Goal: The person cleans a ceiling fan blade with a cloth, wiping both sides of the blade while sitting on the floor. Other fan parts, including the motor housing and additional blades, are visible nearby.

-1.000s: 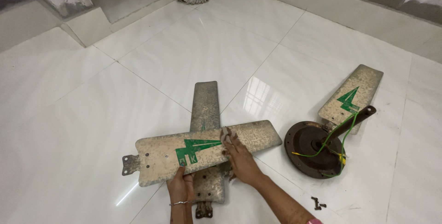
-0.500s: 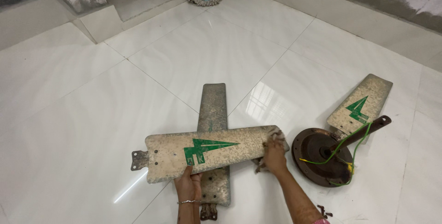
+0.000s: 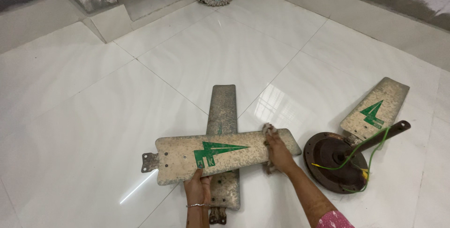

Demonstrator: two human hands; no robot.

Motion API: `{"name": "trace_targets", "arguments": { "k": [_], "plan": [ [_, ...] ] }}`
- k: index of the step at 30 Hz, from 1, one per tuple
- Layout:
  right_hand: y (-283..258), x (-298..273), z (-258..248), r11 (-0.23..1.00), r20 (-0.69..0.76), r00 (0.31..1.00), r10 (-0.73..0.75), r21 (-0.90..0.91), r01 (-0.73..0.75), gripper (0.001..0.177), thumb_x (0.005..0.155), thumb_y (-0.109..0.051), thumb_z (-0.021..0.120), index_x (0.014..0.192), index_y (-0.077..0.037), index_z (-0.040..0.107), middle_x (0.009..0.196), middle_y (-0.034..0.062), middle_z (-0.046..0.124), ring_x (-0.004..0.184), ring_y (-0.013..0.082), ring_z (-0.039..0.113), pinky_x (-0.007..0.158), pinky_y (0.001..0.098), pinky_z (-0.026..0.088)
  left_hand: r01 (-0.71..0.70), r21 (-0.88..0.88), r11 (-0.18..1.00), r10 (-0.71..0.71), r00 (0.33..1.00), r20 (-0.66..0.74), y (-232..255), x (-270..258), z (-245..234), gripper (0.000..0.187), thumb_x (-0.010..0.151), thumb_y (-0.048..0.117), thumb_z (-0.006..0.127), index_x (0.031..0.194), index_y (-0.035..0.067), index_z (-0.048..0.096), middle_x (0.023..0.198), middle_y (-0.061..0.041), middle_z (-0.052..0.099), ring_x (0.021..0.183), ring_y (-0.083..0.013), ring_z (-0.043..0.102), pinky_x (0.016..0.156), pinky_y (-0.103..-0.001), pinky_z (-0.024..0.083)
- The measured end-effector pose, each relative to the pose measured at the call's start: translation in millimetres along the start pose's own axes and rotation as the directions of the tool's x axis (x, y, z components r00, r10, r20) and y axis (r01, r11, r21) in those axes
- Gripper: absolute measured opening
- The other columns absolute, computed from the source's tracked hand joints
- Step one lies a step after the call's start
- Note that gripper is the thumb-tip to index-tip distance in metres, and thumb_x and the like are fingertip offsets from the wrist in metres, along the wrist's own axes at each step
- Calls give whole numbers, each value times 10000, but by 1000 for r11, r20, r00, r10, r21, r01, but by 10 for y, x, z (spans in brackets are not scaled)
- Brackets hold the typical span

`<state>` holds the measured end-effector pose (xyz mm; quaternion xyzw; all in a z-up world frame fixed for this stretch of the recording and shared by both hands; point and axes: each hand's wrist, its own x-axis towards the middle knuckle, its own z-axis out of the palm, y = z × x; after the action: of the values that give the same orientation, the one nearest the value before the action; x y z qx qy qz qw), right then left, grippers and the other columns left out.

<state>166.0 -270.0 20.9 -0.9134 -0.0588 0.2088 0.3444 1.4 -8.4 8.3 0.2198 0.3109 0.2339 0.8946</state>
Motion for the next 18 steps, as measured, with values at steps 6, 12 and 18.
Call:
{"name": "trace_targets", "arguments": {
  "k": [6, 12, 18],
  "plan": [
    [704, 702, -84, 938, -377, 909, -180, -343, 43, 526, 1005, -72, 500, 1525, -4, 464, 1511, 280, 494, 1415, 429, 499, 1223, 486, 444, 11, 30, 999, -11, 1000, -11, -75, 79, -51, 444, 963, -76, 507, 1399, -2, 462, 1245, -190, 626, 1061, -307, 660, 870, -485, 579],
    [-146, 259, 403, 973, -369, 926, -79, -229, -9, 560, 935, 32, 433, 1492, -28, 446, 1475, 234, 494, 1321, 393, 521, 1111, 522, 442, 33, 21, 999, -34, 999, 14, -77, 50, -20, 433, 982, -55, 502, 1412, -28, 455, 1284, -207, 607, 1081, -324, 653, 887, -509, 574],
    [-1436, -410, 713, 899, -219, 872, -437, -89, 428, 340, 1002, -36, 495, 1314, -52, 630, 1385, 201, 589, 1203, 347, 620, 1025, 475, 538, 12, -47, 999, -12, 1000, 8, -58, 3, -30, 444, 944, -101, 467, 1379, -14, 441, 1301, -197, 598, 1134, -337, 653, 972, -554, 575]
  ]
}}
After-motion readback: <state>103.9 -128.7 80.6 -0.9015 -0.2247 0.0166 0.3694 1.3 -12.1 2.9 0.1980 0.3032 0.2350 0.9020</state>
